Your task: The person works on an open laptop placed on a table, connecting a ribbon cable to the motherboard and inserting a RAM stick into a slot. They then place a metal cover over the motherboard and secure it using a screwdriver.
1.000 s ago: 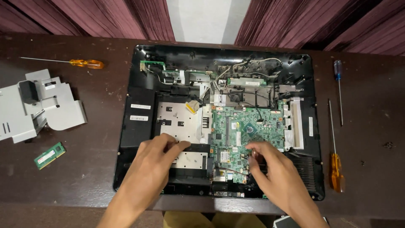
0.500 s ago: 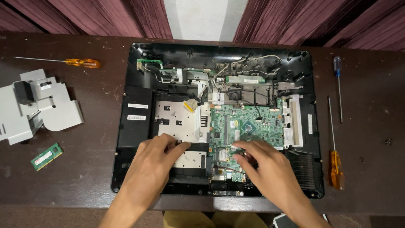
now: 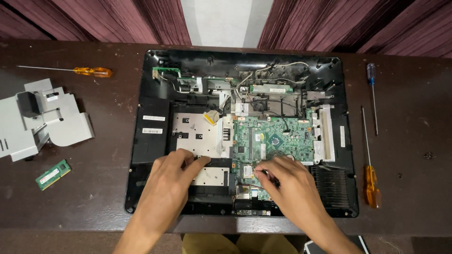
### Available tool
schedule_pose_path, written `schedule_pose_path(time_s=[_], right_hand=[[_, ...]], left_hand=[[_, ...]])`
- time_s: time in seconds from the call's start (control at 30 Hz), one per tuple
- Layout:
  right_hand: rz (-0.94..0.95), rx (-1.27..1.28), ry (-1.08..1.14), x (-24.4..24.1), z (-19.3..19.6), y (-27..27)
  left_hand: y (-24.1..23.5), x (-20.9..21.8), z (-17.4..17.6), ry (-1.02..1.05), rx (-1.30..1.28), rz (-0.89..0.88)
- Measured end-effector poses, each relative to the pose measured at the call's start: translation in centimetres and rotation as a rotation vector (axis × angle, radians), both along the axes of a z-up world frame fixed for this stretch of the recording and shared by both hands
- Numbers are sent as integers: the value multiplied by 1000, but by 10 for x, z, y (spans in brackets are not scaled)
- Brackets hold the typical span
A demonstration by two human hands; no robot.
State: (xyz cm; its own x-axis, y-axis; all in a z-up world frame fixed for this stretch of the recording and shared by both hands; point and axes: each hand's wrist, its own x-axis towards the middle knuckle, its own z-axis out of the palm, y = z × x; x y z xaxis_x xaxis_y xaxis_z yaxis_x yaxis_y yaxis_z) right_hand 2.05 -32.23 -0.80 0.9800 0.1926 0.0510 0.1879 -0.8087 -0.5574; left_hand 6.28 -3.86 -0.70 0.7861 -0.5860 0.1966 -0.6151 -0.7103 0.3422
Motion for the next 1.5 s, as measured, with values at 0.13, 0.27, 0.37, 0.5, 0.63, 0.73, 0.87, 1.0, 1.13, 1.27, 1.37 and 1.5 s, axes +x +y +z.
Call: schedule_pose_path(time_s=[0.13,0.27,0.37,0.5,0.63,0.73,0.87,1.0,1.13,1.27,1.37,1.5], right_hand=[[-29,60,11,0,-2,0],[-48,129,33,0,0,0],[-51,165,32,0,0,-1],[-46,223,23,1,0,-1],[-50,250,49,0,2,-1],[-37,280,76,-1,1,-3],[-64,316,142,-3,2,-4],[-147,263,238,-10,3,-11],[-232,298,293,-18,8,-18],[-284,412,266,-22,6,-17],[-290,426,243,-23,7,-17],[-207,384,156,-15,10,-13]], left_hand=[[1,-1,0,-2,-23,-6],[0,-1,2,27,-27,-3],[-3,-1,10,54,-77,-18],[-18,0,27,70,-196,-55],[-37,5,33,274,-261,-148],[-55,7,35,272,-268,-203],[-70,11,33,329,-397,-261],[-73,12,17,281,-387,-227],[-71,15,6,267,-349,-194],[-74,15,3,236,-347,-202],[-77,14,1,230,-357,-189],[-75,14,-2,230,-377,-164]])
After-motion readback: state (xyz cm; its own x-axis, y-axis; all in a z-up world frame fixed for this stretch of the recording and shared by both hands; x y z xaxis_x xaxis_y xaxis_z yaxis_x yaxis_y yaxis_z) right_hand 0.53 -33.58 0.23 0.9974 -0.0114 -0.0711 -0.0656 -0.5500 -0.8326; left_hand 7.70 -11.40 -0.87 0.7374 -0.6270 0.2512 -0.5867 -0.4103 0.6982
